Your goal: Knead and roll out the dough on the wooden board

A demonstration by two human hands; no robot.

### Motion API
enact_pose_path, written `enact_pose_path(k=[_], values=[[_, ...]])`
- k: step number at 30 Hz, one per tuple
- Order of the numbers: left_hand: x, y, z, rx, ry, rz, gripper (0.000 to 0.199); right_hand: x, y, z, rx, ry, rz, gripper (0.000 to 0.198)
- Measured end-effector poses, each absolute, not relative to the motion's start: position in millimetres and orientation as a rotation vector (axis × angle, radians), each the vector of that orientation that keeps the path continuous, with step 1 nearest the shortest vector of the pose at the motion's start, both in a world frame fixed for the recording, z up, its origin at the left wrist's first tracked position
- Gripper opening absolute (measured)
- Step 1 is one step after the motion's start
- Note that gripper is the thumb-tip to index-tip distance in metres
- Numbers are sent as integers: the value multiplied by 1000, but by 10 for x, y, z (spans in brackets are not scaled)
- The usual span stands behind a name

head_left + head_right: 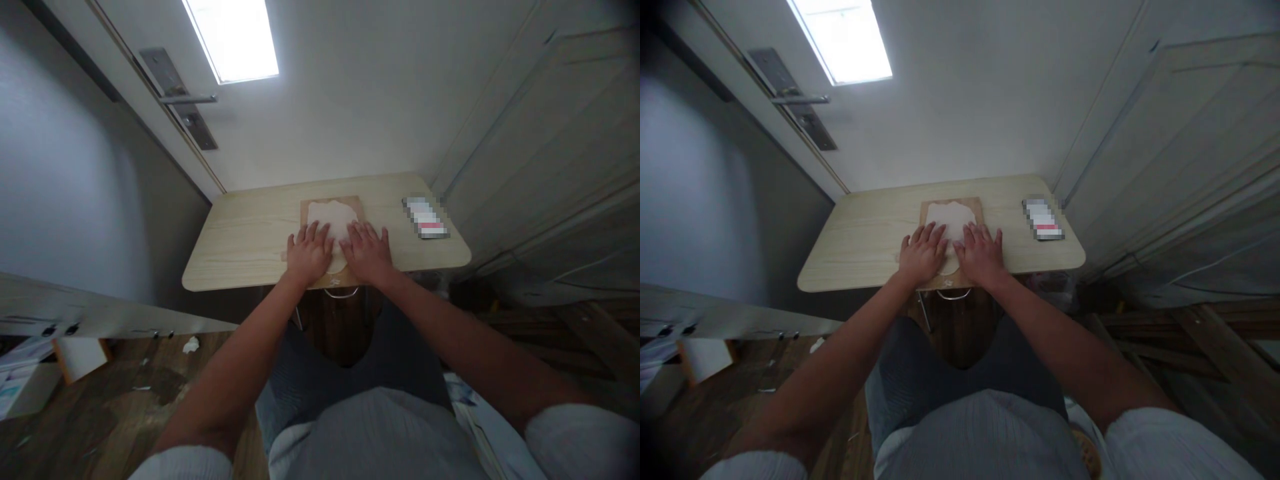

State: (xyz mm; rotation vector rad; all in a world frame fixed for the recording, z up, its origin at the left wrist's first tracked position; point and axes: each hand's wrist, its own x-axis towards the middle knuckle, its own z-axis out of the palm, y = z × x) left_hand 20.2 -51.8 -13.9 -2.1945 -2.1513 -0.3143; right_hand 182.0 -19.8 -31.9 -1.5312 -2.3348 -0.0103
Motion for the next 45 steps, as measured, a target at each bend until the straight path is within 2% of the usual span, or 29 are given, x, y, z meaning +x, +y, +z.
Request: enact_pose_path(k=[22,29,45], values=[[-79,638,-51,-2035,-2200,-461,51,1429,1080,-194,-1742,-2380,175,62],[-108,801,-80,-1967,-2162,-498,45,1389,1178,-187,-1704,-2354,145,59],[-120,728,-135,-2023,-2186,-408,47,1418,1091,-236,-1679,-2290,147,59]])
